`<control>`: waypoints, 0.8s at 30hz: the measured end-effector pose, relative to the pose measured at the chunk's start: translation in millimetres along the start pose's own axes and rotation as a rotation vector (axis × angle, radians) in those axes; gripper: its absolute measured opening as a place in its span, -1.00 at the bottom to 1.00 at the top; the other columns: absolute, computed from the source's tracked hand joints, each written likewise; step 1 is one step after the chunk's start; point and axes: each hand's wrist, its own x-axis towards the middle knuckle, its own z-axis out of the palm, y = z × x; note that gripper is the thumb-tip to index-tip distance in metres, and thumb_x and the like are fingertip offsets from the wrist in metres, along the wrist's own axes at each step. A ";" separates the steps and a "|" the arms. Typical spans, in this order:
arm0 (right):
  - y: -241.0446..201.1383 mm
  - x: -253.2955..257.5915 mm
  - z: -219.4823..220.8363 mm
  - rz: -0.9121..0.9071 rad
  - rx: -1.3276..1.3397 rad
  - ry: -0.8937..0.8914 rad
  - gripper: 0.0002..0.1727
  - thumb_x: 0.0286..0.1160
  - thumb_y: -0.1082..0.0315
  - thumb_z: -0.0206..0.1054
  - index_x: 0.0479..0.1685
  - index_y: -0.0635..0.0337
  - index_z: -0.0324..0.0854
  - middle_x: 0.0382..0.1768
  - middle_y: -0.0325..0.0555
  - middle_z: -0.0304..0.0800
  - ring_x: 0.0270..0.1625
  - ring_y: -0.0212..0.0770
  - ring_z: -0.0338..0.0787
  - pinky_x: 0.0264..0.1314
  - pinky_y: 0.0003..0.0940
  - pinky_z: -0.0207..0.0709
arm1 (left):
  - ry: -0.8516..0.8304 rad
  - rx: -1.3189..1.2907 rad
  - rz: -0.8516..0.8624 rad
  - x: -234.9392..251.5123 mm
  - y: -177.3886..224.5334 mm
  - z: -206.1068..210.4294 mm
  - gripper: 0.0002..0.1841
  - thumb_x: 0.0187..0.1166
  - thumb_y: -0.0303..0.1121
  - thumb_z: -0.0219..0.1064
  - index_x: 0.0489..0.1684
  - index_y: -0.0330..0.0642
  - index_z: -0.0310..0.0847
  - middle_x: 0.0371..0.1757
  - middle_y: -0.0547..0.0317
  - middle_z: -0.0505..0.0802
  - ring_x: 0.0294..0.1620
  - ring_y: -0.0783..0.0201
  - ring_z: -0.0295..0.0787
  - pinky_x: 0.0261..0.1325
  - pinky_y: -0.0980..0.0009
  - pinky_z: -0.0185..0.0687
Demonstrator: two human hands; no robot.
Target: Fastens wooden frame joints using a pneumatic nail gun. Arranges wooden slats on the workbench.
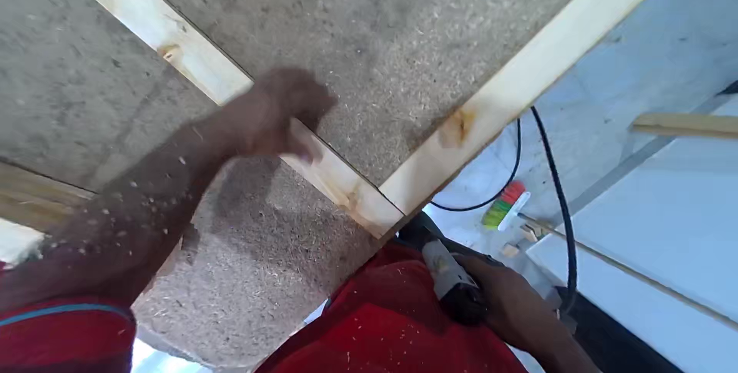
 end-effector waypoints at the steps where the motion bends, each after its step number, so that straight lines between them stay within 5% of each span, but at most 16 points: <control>1: -1.3 0.3 1.3 -0.012 0.005 -0.022 -0.32 0.25 0.10 0.50 0.53 -0.18 0.57 0.01 0.03 0.89 0.07 0.17 0.87 0.10 0.32 0.66 | -0.083 0.109 0.080 -10.1 6.8 27.7 0.12 -0.18 0.18 0.81 0.67 0.13 0.47 0.73 -0.12 0.45 0.82 -0.25 0.14 0.81 -0.35 -0.08; 4: 2.2 1.5 9.5 -0.072 0.013 -0.037 -0.37 0.34 0.07 0.46 0.53 -0.21 0.56 0.00 -0.01 0.88 0.06 0.10 0.86 0.11 0.23 0.67 | -0.108 0.319 0.185 -24.4 3.3 60.4 0.06 -0.16 0.00 0.86 0.63 0.19 0.49 0.72 -0.12 0.45 0.78 -0.28 0.21 0.79 -0.37 -0.10; 9: 17.2 -1.8 32.0 -0.093 0.007 -0.024 -0.37 0.33 0.01 0.45 0.51 -0.23 0.57 -0.02 -0.03 0.88 0.05 0.09 0.86 0.08 0.22 0.67 | -0.080 0.388 0.348 -17.7 9.1 48.6 -0.35 0.41 -0.27 0.48 0.61 0.08 0.52 0.53 -0.07 0.66 0.57 -0.26 0.52 0.62 -0.27 0.32; 16: 30.2 -5.1 46.9 -0.026 -0.025 0.007 -0.37 0.27 -0.11 0.48 0.42 -0.23 0.61 -0.16 -0.10 0.87 -0.05 0.02 0.86 -0.02 0.15 0.68 | -0.151 0.459 0.279 -13.9 9.6 43.4 -0.17 0.15 -0.08 0.68 0.60 0.15 0.53 0.44 -0.17 0.67 0.47 -0.27 0.58 0.53 -0.27 0.39; 24: 11.0 17.2 53.6 -0.045 -0.049 0.113 -0.37 0.18 -0.08 0.52 0.38 -0.31 0.59 -0.31 -0.24 0.85 -0.22 -0.09 0.86 -0.18 0.07 0.70 | -0.139 0.452 0.243 -14.1 10.6 44.7 -0.17 0.11 0.05 0.68 0.57 0.26 0.56 0.39 -0.12 0.71 0.41 -0.22 0.63 0.47 -0.25 0.43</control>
